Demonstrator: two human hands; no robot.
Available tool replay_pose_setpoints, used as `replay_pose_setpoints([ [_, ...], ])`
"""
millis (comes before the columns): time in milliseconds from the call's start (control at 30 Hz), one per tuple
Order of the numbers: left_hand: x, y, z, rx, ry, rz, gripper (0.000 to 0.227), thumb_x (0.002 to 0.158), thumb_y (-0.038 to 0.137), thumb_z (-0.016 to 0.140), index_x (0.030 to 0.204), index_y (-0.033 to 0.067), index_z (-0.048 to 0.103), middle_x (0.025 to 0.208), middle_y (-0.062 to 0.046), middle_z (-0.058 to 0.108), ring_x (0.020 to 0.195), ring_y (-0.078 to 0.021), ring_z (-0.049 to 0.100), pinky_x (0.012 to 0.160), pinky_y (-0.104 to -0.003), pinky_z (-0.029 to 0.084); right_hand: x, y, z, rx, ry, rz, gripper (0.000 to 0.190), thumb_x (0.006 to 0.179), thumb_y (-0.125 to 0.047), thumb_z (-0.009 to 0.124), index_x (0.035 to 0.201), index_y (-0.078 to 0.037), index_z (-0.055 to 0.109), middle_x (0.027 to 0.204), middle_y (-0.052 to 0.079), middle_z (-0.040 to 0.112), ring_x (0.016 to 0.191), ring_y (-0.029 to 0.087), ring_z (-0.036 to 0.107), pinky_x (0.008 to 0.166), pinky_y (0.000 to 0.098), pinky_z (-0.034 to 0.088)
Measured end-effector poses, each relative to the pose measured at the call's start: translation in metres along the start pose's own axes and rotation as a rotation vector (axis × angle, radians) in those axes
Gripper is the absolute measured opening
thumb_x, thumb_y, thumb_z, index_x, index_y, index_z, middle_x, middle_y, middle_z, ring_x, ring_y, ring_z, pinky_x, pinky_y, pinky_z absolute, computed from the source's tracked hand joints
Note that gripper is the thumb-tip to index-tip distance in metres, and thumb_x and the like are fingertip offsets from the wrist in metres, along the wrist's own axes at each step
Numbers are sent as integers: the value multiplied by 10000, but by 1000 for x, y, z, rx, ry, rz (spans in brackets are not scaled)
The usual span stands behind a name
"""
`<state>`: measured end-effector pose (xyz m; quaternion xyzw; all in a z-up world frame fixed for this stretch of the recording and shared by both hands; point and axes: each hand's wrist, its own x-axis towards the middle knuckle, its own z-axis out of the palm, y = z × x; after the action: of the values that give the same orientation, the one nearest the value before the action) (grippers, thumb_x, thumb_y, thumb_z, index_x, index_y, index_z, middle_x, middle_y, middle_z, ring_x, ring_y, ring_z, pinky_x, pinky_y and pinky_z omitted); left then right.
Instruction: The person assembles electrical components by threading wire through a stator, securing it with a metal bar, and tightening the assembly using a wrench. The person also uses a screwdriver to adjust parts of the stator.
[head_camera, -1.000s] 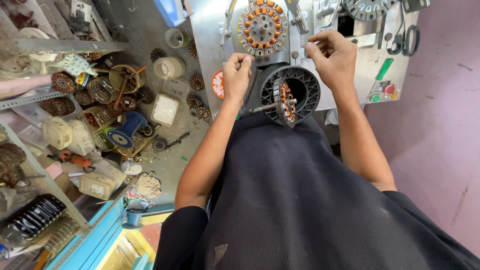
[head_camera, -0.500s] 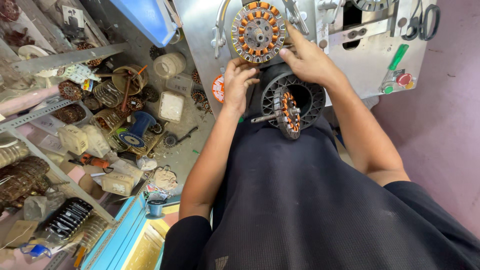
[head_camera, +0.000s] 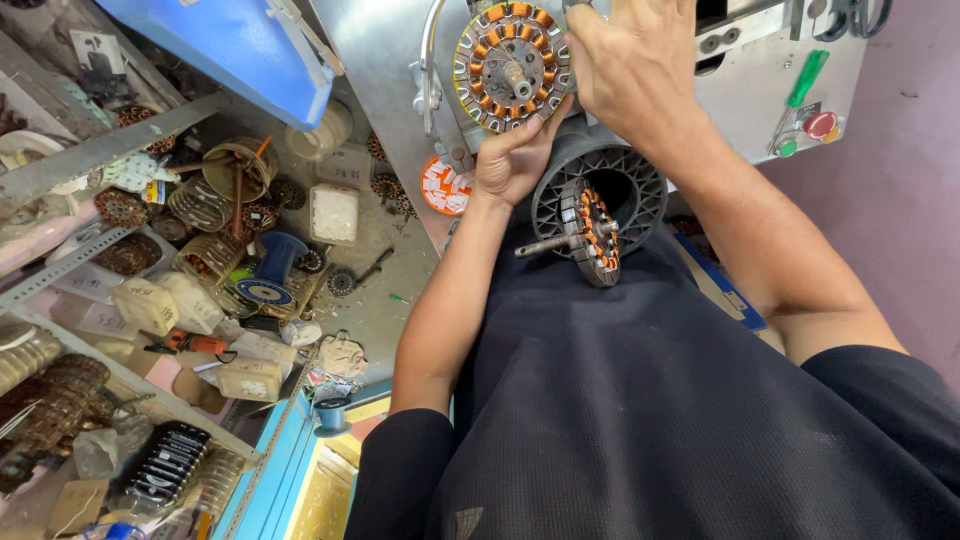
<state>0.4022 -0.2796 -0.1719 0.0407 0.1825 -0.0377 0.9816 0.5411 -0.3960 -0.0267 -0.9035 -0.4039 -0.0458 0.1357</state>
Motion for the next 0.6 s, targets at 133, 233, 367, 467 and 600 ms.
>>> replay_pose_setpoints([
  [133,12,-9,-5,-124,-44,0,727,887,-39,725,1548,-13,423,1568,-133,506,1520,-277,420,1393,-479,144,-6,14,23,100,-147,19,93,963,-130,687,1001,-45,685,1034,171,591,1049,353,558,948,495,398],
  [233,11,-9,-8,-153,-135,22,743,867,-20,734,1551,11,446,1564,-118,531,1507,-271,433,1375,-466,125,-11,14,34,0,-126,-50,61,970,-83,662,972,-26,640,1071,163,597,1073,332,564,967,455,417],
  [367,9,-6,-16,-111,-66,-18,707,888,-8,743,1533,16,452,1552,-106,532,1505,-269,434,1378,-499,154,-8,11,40,-69,-78,-71,69,938,-66,641,981,-14,630,1016,136,603,1009,302,578,907,420,439],
  [467,1,0,-22,-57,-52,-11,678,912,14,735,1529,32,456,1533,-101,539,1486,-271,443,1362,-531,194,-2,11,37,-80,-95,-107,73,922,-72,635,985,-34,638,936,99,600,924,272,595,841,413,445],
  [600,-16,15,-21,96,-12,-24,609,968,87,714,1520,20,466,1522,-123,547,1465,-295,462,1323,-531,268,6,14,26,-94,-143,-164,39,927,-75,641,945,-41,632,888,89,609,862,252,620,767,399,454],
])
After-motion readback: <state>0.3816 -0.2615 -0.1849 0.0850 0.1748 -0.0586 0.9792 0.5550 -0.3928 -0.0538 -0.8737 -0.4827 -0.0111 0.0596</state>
